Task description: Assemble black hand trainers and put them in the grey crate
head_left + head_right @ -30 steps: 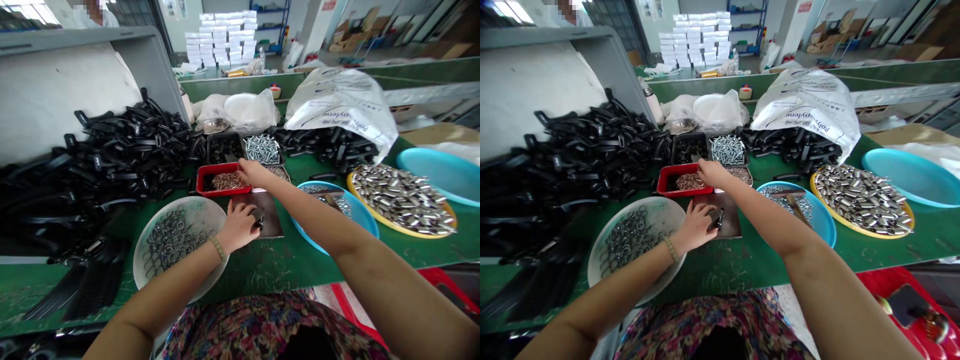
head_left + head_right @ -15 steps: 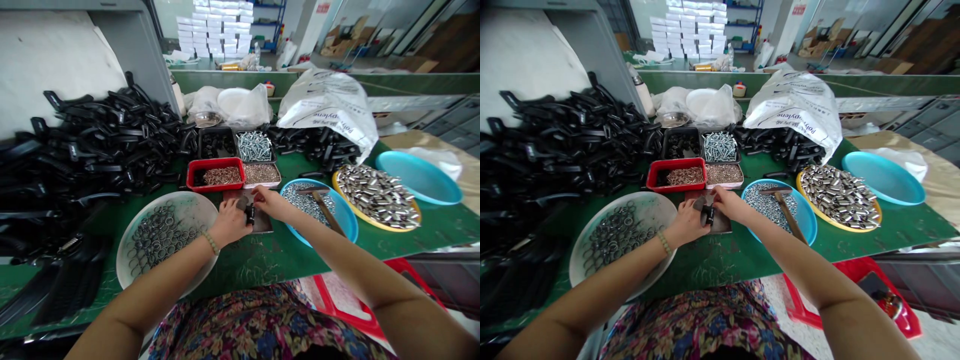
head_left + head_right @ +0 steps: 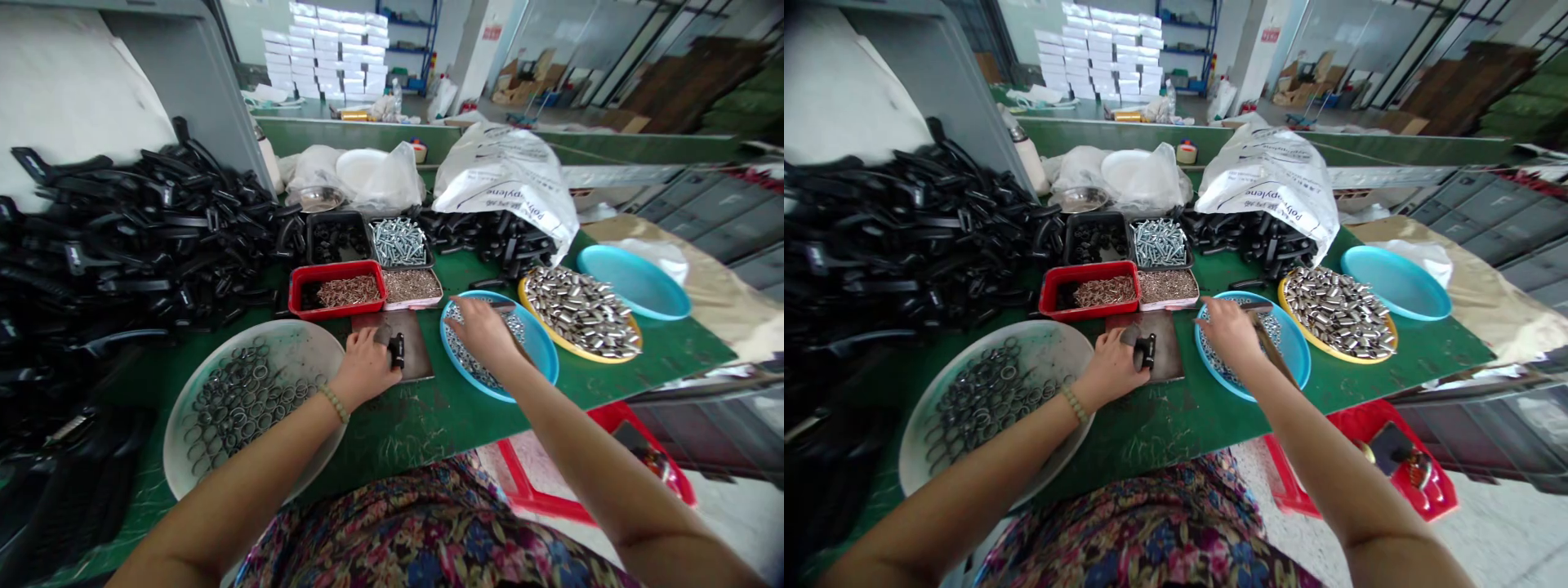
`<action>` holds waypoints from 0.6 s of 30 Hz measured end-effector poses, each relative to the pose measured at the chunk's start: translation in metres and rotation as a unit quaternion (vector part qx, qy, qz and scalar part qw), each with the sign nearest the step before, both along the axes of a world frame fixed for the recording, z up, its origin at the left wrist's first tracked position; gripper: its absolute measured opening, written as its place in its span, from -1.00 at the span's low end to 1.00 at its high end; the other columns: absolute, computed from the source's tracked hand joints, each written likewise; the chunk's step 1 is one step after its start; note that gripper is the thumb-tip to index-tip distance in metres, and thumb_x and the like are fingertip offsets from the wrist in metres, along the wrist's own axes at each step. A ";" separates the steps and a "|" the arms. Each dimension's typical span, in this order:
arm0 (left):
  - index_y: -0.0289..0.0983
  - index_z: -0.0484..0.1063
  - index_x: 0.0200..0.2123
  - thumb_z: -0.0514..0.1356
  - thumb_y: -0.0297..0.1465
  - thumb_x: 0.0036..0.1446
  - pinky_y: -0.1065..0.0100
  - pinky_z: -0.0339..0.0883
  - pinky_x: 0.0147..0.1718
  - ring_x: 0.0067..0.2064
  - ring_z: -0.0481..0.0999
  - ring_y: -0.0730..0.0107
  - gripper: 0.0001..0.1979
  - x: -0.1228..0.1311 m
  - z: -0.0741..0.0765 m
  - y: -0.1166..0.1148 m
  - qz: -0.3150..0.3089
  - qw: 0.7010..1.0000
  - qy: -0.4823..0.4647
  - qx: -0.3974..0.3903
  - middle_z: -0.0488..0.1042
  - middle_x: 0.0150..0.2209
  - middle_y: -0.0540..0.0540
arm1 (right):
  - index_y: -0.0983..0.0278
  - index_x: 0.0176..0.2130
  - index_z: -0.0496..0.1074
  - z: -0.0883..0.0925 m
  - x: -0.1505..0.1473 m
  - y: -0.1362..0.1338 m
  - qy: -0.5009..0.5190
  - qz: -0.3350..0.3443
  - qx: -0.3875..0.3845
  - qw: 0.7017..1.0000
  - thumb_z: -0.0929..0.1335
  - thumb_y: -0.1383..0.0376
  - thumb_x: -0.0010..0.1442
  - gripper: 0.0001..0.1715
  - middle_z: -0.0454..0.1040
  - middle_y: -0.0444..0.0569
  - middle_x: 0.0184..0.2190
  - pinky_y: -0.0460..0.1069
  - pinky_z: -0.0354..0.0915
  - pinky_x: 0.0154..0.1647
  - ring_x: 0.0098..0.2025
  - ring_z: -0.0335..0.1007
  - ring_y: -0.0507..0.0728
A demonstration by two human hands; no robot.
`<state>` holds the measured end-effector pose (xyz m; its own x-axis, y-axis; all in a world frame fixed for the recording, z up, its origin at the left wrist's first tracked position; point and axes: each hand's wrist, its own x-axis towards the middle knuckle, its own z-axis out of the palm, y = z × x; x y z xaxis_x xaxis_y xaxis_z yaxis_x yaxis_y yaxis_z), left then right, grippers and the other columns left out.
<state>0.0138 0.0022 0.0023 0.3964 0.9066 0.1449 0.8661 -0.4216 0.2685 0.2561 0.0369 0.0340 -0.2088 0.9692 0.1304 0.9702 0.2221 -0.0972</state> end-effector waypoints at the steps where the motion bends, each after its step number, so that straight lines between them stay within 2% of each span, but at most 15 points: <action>1: -0.37 0.45 -0.19 0.18 -0.24 -0.01 0.08 0.13 0.01 0.05 0.29 0.02 -0.63 0.000 0.000 0.000 -0.003 1.000 0.005 0.002 0.40 -0.07 -0.29 | 0.41 0.06 0.28 -0.001 0.021 -0.001 -0.047 -0.100 -0.005 0.994 0.27 0.21 0.24 -0.55 0.37 0.32 -0.02 0.22 0.22 -0.01 0.09 0.25 0.38; 2: -0.38 0.46 -0.21 0.18 -0.24 -0.01 0.07 0.13 0.01 0.05 0.29 0.00 -0.64 0.000 -0.001 0.000 -0.004 1.000 0.009 0.006 0.40 -0.08 -0.30 | 0.46 0.02 0.30 -0.002 0.041 -0.003 -0.084 -0.171 -0.033 0.981 0.28 0.21 0.22 -0.54 0.38 0.36 -0.06 0.24 0.24 -0.05 0.06 0.27 0.43; 3: -0.39 0.47 -0.23 0.18 -0.23 -0.01 0.07 0.14 0.01 0.04 0.29 0.00 -0.64 0.000 -0.001 0.000 -0.003 1.000 0.010 0.011 0.40 -0.08 -0.32 | 0.50 -0.01 0.31 -0.004 0.056 -0.005 -0.109 -0.214 -0.069 0.968 0.28 0.22 0.22 -0.56 0.41 0.38 -0.11 0.24 0.26 -0.09 0.01 0.31 0.44; 5: -0.41 0.48 -0.24 0.17 -0.23 -0.01 0.06 0.14 0.01 0.04 0.30 -0.02 -0.64 0.000 -0.002 0.000 0.002 1.000 0.014 0.018 0.40 -0.09 -0.35 | 0.54 -0.02 0.30 -0.006 0.071 -0.010 -0.127 -0.238 -0.122 0.955 0.23 0.28 0.25 -0.60 0.43 0.38 -0.15 0.19 0.28 -0.15 -0.08 0.39 0.41; 7: -0.42 0.47 -0.24 0.17 -0.22 -0.01 0.06 0.13 0.01 0.03 0.31 -0.02 -0.62 0.000 -0.002 0.000 0.006 1.000 0.017 0.016 0.40 -0.10 -0.36 | 0.51 0.03 0.26 -0.003 0.062 -0.019 -0.115 -0.229 -0.120 0.959 0.14 0.29 0.30 -0.59 0.42 0.36 -0.11 0.14 0.29 -0.20 -0.14 0.43 0.36; 10: -0.42 0.40 -0.11 0.18 -0.22 -0.03 0.09 0.14 0.01 0.02 0.32 0.01 -0.54 0.001 -0.001 0.000 0.008 1.000 0.006 0.008 0.40 -0.09 -0.33 | 0.36 0.11 0.19 0.014 0.018 -0.037 -0.021 -0.159 -0.108 0.981 0.05 0.20 0.35 -0.54 0.47 0.24 -0.14 0.09 0.29 -0.27 -0.20 0.47 0.31; 12: -0.41 0.33 -0.03 0.19 -0.23 -0.04 0.12 0.13 0.02 0.02 0.31 0.04 -0.48 0.000 0.000 0.000 0.014 1.000 -0.008 0.004 0.39 -0.07 -0.31 | 0.28 0.10 0.19 0.029 -0.015 -0.048 0.065 -0.055 -0.139 0.987 0.03 0.16 0.36 -0.55 0.51 0.13 -0.24 0.06 0.28 -0.30 -0.25 0.49 0.26; 14: -0.40 0.32 -0.02 0.20 -0.25 -0.04 0.12 0.12 0.03 0.03 0.31 0.05 -0.48 0.000 0.000 0.000 0.019 1.000 -0.015 0.002 0.39 -0.07 -0.30 | 0.25 0.11 0.19 0.041 -0.040 -0.056 0.123 0.024 -0.156 0.980 0.04 0.15 0.36 -0.55 0.52 0.10 -0.26 0.04 0.27 -0.31 -0.26 0.50 0.24; 15: -0.40 0.32 -0.03 0.20 -0.25 -0.04 0.12 0.12 0.03 0.03 0.31 0.05 -0.49 0.000 -0.001 0.000 0.019 1.000 -0.015 0.002 0.40 -0.07 -0.30 | 0.25 0.13 0.17 0.045 -0.048 -0.057 0.144 0.040 -0.151 0.977 0.05 0.15 0.36 -0.55 0.52 0.10 -0.23 0.03 0.27 -0.31 -0.25 0.49 0.23; 18: -0.41 0.33 -0.03 0.20 -0.25 -0.03 0.10 0.11 0.03 0.03 0.30 0.04 -0.50 0.000 -0.002 -0.001 0.009 1.000 -0.013 0.007 0.40 -0.06 -0.30 | 0.26 0.15 0.16 0.046 -0.058 -0.057 0.143 0.029 -0.153 0.977 0.06 0.18 0.37 -0.56 0.53 0.10 -0.25 0.01 0.25 -0.33 -0.27 0.50 0.21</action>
